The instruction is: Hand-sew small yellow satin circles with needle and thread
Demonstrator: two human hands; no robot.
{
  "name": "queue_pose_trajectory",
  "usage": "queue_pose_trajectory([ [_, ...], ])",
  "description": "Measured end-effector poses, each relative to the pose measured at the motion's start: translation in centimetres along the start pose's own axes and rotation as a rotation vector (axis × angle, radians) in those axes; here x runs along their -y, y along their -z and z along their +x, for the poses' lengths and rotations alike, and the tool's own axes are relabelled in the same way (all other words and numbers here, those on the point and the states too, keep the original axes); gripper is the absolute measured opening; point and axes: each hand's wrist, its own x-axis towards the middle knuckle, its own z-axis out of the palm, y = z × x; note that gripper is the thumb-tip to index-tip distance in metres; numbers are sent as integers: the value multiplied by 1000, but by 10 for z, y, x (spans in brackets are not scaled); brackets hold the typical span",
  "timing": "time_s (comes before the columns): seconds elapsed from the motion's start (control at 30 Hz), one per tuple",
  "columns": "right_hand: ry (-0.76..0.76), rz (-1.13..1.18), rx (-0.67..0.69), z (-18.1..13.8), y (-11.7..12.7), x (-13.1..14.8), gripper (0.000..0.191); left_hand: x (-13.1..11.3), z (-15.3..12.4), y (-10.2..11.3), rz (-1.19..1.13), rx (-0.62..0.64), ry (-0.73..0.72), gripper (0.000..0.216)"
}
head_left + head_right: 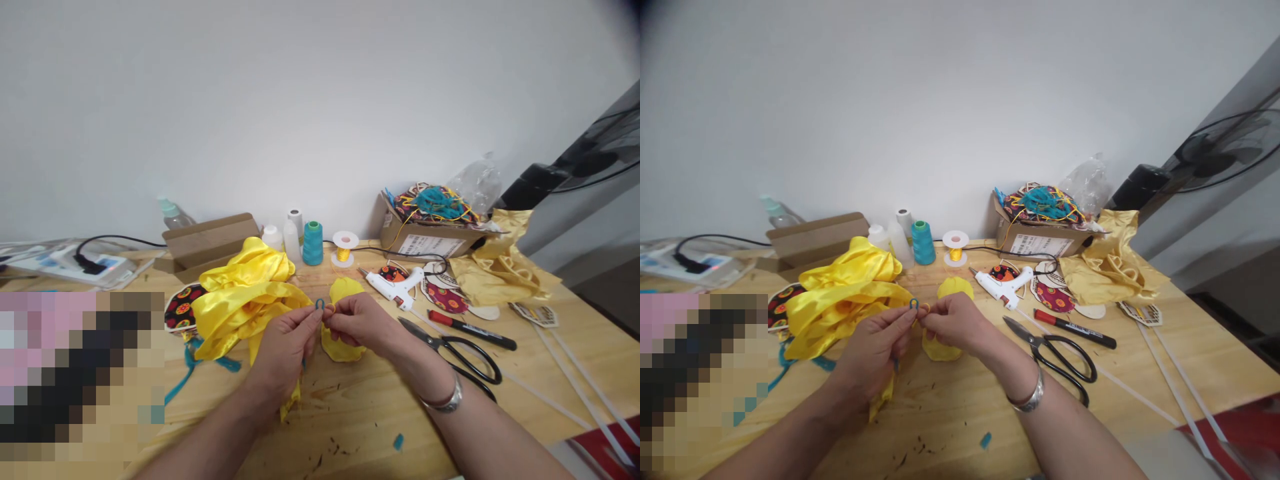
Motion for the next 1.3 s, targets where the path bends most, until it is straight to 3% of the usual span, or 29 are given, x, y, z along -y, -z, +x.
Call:
queue_pose_trajectory([
  [0.43,10,140,71,-5,2,4,21,-8,1,-2,-106,-85,47,27],
  [0.7,304,190,-39,-1,11,2,36,-6,-1,-1,-117,-29,59,24],
  [1.03,232,364,46,-2,12,2,23,-7,-2,-1,-72,18,56,25],
  [1.3,245,265,6,-3,15,4,18,-4,-1,1,-91,64,70,24],
])
